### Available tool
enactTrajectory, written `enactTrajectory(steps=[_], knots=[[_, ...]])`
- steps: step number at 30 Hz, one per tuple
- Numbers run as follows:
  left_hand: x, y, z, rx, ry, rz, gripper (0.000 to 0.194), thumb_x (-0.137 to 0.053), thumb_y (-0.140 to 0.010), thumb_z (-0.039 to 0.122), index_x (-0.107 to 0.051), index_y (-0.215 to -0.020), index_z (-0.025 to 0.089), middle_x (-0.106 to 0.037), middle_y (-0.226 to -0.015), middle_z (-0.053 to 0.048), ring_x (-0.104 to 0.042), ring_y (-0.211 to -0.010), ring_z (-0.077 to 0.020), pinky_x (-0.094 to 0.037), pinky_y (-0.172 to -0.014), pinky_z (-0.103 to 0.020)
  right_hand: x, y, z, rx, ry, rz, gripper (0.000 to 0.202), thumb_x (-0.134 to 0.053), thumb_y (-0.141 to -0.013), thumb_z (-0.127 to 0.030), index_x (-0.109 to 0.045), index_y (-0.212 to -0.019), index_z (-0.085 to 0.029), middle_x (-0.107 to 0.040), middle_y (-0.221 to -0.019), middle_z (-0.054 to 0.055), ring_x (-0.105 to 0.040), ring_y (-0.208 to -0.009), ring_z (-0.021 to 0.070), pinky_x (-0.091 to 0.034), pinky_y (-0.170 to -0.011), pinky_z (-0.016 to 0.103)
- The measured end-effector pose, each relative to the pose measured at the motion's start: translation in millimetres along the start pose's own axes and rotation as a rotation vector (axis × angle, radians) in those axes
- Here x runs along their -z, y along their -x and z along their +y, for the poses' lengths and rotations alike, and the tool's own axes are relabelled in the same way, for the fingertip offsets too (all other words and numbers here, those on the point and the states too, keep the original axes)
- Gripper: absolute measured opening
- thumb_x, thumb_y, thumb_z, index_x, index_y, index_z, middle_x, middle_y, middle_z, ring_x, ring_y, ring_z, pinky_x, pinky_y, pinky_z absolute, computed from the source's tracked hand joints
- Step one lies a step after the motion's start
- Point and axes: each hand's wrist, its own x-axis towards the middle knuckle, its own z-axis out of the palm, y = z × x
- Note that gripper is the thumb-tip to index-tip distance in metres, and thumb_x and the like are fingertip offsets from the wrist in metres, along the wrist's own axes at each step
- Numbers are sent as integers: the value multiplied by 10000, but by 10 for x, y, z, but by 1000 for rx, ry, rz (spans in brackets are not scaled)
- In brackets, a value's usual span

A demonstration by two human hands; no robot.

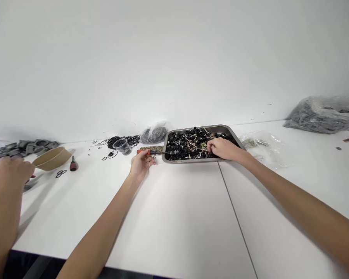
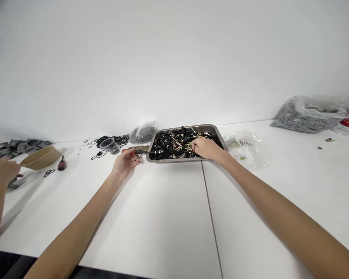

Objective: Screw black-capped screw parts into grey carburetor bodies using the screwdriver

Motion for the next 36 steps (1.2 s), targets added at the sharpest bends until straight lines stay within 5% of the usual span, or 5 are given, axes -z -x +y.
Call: enactTrajectory(steps=[6, 13, 21, 29, 36], knots=[[55, -29, 33, -16, -52, -21, 150, -722, -689, 176, -606, -756, 110, -606, -621, -10, -558, -454, -131, -503, -418, -292, 0, 9, -1, 11, 4, -1, 270, -419, -848, -64, -648, -771, -186, -734, -977, 46, -628, -828, 177, -383, -700, 264], [277, -68, 321, -33, -489, -322, 326, -855, -636, 275, -665, -843, 110, -598, -579, -19, -547, -470, -136, -423, -446, -276, -21, -6, 37, 27, -5, 12, 273, -418, -850, -74, -647, -765, -196, -736, -969, 37, -628, -827, 183, -382, -697, 274], [241, 25, 365, -52, -1052, -615, 170, -629, -803, 293, -637, -916, 166, -588, -703, 6, -420, -530, -86, -297, -534, -265, -6, 0, 17, 11, -14, 14, 282, -415, -852, -73, -650, -751, -192, -735, -967, 47, -631, -812, 184, -381, -678, 276], [112, 43, 229, -295, -1327, -437, 418, -630, -784, 412, -296, -626, 218, -299, -584, 65, -274, -561, -95, -208, -570, -281, -26, -15, 31, 18, -21, 17, 277, -426, -852, -82, -656, -750, -198, -737, -963, 45, -632, -818, 190, -390, -684, 284], [-78, 223, 168, -372, -1212, -425, 290, -592, -807, 411, -465, -657, 198, -325, -604, 57, -317, -580, -103, -219, -584, -281, -59, -25, 82, 59, -82, 91, 237, -450, -811, -67, -629, -719, -192, -719, -872, 49, -609, -762, 181, -391, -683, 296]])
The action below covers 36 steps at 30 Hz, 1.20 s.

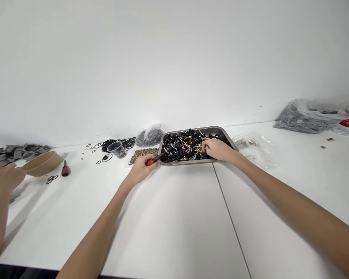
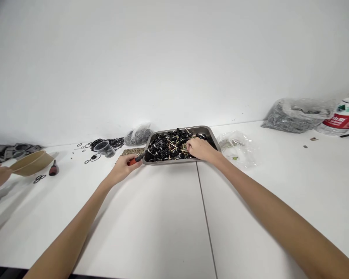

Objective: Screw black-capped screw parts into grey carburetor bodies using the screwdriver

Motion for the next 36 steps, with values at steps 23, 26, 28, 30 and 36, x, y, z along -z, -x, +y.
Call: enactTrajectory(steps=[23, 26, 28, 30, 36], knots=[[-534, 326, 420, 51, 618, -53, 329, -712, -787, 441, -521, -700, 187, -307, -558, 78, -256, -475, -50, -197, -466, -232, -168, 320, -904, 266, -865, -180, 454, -782, -801, -459, -594, -1151, -238, -372, -669, -67, -370, -599, 110, -298, -551, 255], [-564, 327, 396, 58, 635, -33, 307, -716, -790, 432, -544, -731, 185, -324, -563, 78, -268, -478, -47, -209, -465, -225, -188, 307, -890, 237, -933, -141, 451, -781, -801, -471, -588, -1133, -233, -461, -729, -44, -458, -646, 120, -392, -624, 273], [-593, 326, 380, 59, 656, -25, 311, -721, -787, 436, -547, -737, 183, -327, -552, 78, -276, -472, -47, -205, -458, -224, -207, 296, -875, 216, -979, -114, 436, -776, -800, -484, -582, -1091, -223, -538, -795, -20, -529, -704, 135, -439, -690, 290], [-631, 329, 372, 69, 692, -29, 326, -730, -780, 445, -543, -731, 183, -330, -532, 79, -289, -455, -48, -195, -445, -225, -224, 287, -859, 202, -992, -93, 417, -772, -798, -490, -579, -1041, -212, -570, -791, -15, -565, -730, 147, -454, -717, 299], [-759, 346, 380, 117, 899, -159, 266, -736, -780, 397, -596, -804, 172, -324, -516, 88, -257, -411, -36, -151, -422, -220, -237, 254, -789, 192, -950, -121, 367, -778, -795, -471, -611, -940, -178, -607, -731, -8, -586, -712, 150, -455, -698, 293]])
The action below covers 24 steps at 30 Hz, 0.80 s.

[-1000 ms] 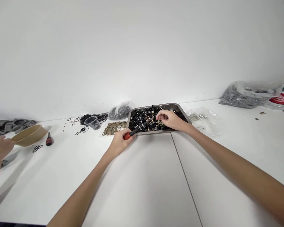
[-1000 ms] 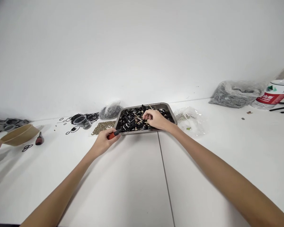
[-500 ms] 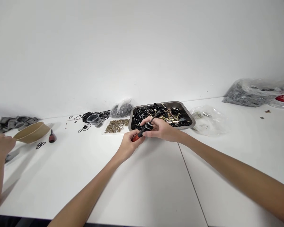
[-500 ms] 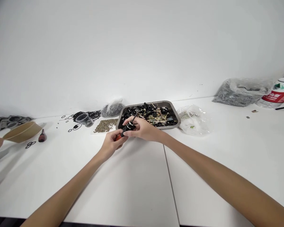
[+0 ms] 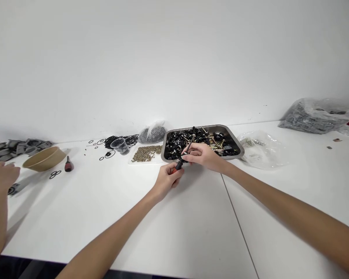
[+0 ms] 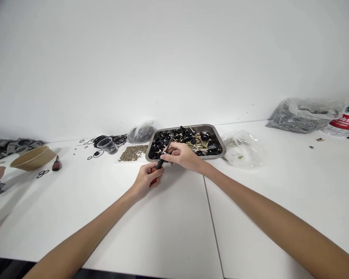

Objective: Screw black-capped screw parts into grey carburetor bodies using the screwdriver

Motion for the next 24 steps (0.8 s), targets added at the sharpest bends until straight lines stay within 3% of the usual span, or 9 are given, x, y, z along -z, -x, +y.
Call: enactTrajectory(steps=[12, 19, 24], knots=[[-13, -13, -30, 63, 53, 15, 284, -778, -728, 359, -578, -746, 159, -373, -525, 72, -257, -404, -23, -134, -407, -210, 113, -40, 111, -6, 52, -96, 394, -785, -790, -471, -635, -987, -164, -643, -746, 0, -597, -718, 153, -442, -680, 285], [1, -21, -45, 50, 55, -11, 306, -774, -744, 371, -546, -727, 168, -365, -522, 75, -267, -400, -26, -135, -406, -216, 145, -45, 104, -13, 106, -100, 432, -830, -732, -463, -652, -970, -149, -384, -580, -93, -366, -565, 89, -250, -544, 251], [10, -29, -48, 52, 57, -25, 299, -778, -743, 371, -561, -735, 165, -374, -532, 70, -257, -398, -24, -123, -402, -220, 135, -47, 118, -25, 41, -90, 445, -828, -728, -457, -648, -976, -133, -571, -660, -32, -521, -651, 129, -369, -623, 275]])
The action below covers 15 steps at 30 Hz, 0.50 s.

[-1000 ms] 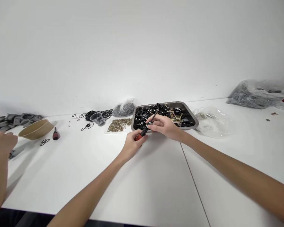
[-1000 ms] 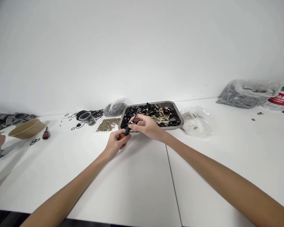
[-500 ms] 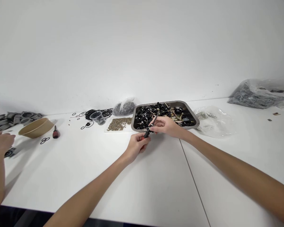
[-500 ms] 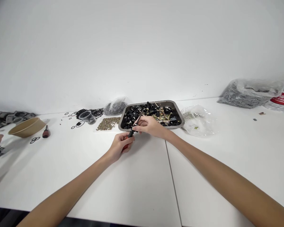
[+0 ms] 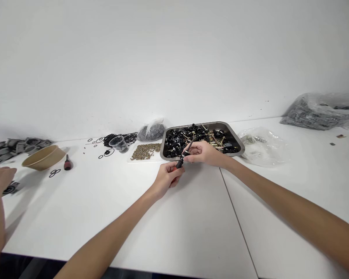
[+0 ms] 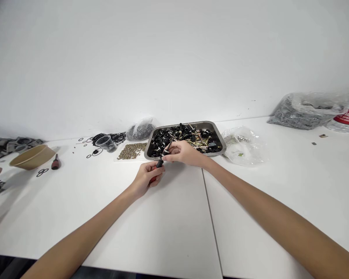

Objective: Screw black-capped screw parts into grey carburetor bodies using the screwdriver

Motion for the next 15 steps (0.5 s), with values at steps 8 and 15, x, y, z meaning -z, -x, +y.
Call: enactTrajectory(steps=[8, 15], knots=[[11, -5, 12, 16, 17, -30, 270, -759, -766, 368, -593, -804, 159, -359, -549, 78, -253, -396, -21, -116, -400, -216, -28, 0, -4, -6, -47, 54, 389, -841, -709, -409, -653, -924, -145, -599, -660, -26, -544, -660, 135, -400, -652, 286], [15, -18, 3, 20, 26, -27, 244, -741, -786, 337, -564, -767, 170, -374, -544, 75, -256, -385, -19, -111, -395, -213, -88, -8, 24, 24, -71, 136, 306, -828, -709, -348, -600, -796, -163, -570, -650, -31, -528, -664, 129, -378, -648, 278]])
